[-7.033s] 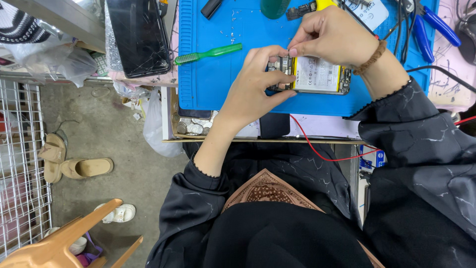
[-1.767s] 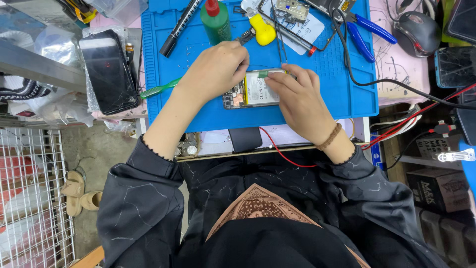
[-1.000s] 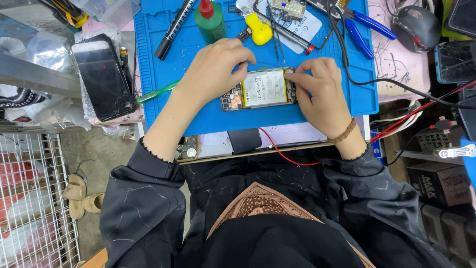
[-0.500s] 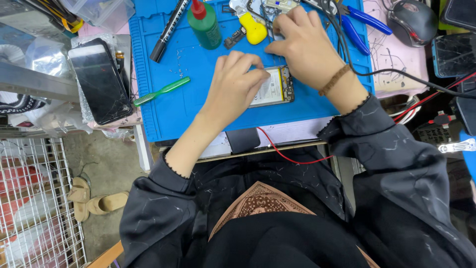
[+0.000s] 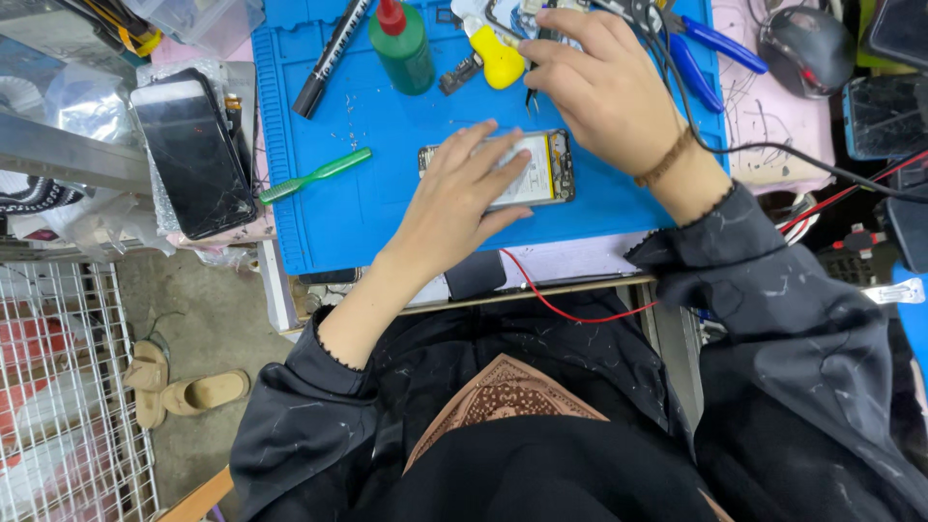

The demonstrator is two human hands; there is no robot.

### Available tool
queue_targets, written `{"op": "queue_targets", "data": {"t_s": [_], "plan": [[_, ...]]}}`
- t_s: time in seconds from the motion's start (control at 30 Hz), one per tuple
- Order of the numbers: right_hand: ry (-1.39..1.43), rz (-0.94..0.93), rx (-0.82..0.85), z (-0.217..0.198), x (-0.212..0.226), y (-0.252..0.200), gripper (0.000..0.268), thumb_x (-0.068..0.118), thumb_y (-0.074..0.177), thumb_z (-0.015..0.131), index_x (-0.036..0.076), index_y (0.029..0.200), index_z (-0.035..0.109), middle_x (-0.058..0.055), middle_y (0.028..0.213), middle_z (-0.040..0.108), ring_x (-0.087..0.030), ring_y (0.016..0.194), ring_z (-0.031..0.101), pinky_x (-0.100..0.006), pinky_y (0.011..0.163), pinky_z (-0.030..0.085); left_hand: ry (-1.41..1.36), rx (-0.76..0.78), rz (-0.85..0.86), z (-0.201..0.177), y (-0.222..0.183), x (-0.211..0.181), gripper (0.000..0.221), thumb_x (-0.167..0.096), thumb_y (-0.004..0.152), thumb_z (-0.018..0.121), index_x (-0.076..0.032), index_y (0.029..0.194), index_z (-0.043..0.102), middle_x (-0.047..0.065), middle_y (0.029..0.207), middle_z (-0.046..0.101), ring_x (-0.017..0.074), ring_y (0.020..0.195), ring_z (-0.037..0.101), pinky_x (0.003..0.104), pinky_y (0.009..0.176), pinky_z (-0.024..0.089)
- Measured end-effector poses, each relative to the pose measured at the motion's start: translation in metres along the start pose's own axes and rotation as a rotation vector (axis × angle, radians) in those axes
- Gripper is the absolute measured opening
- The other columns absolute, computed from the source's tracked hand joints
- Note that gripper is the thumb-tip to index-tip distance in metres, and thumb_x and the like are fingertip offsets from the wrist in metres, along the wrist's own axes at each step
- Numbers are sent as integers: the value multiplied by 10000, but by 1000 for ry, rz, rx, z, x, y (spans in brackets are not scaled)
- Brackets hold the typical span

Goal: The person disconnects and reconnects internal ribbon cables and components within a mobile phone using their hands and a small prying tool. They manipulate a battery and the device's logic board on a repair mat.

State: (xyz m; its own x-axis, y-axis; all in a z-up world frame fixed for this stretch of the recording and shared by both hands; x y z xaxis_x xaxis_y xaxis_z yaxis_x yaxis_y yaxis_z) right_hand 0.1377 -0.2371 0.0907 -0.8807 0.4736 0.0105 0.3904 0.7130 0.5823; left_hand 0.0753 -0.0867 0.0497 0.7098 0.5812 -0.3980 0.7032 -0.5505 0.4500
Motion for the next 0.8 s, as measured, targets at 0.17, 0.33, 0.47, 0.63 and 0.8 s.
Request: {"op": "queue_targets", "data": {"t_s": [0.17,0.33,0.47,0.63,0.8], "plan": [[122,22,-188,-45,19,4,227,-163,919,692,-45,1052,552,-176,1209,670,-407,1211,635,-539,1026,518,-42,99,40,-3,-3,6,532,-310,920,781,-51,1364,645,97,1510,553,294,1377,503,499,1191,401],[432,322,-59,-36,12,-20,205,-72,1020,717,-6,1182,610,-147,1145,657,-319,1071,673,-373,865,545,-108,165,56,-16,2,6,473,-270,885,778,-65,1298,670,98,1455,583,317,1328,521,461,1075,447],[449,471,80,-17,7,-36,247,-60,956,697,-3,1196,683,-163,1008,640,-319,913,636,-380,767,513,-259,113,-55,-21,11,11,398,-208,918,760,-27,1258,661,124,1291,641,329,1235,548,435,1039,468],[390,492,90,-11,12,-50,207,-50,925,697,7,1121,728,-147,964,647,-323,915,641,-397,786,514,-236,-21,-181,-7,24,30,256,-132,1021,686,-19,1249,706,112,1049,707,308,1017,624,412,921,521],[382,538,78,-9,12,-56,191,-52,913,699,17,1085,745,-132,955,651,-319,922,637,-396,794,508,-249,33,-217,6,47,53,146,-152,954,723,-46,1040,777,118,960,717,305,902,678,415,803,537]]}}
Point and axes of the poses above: each hand's wrist, its own y-axis towards the middle knuckle, its own z-axis out of the palm, x = y × z, the point moved 7 cm from there along y, towards the middle knuckle
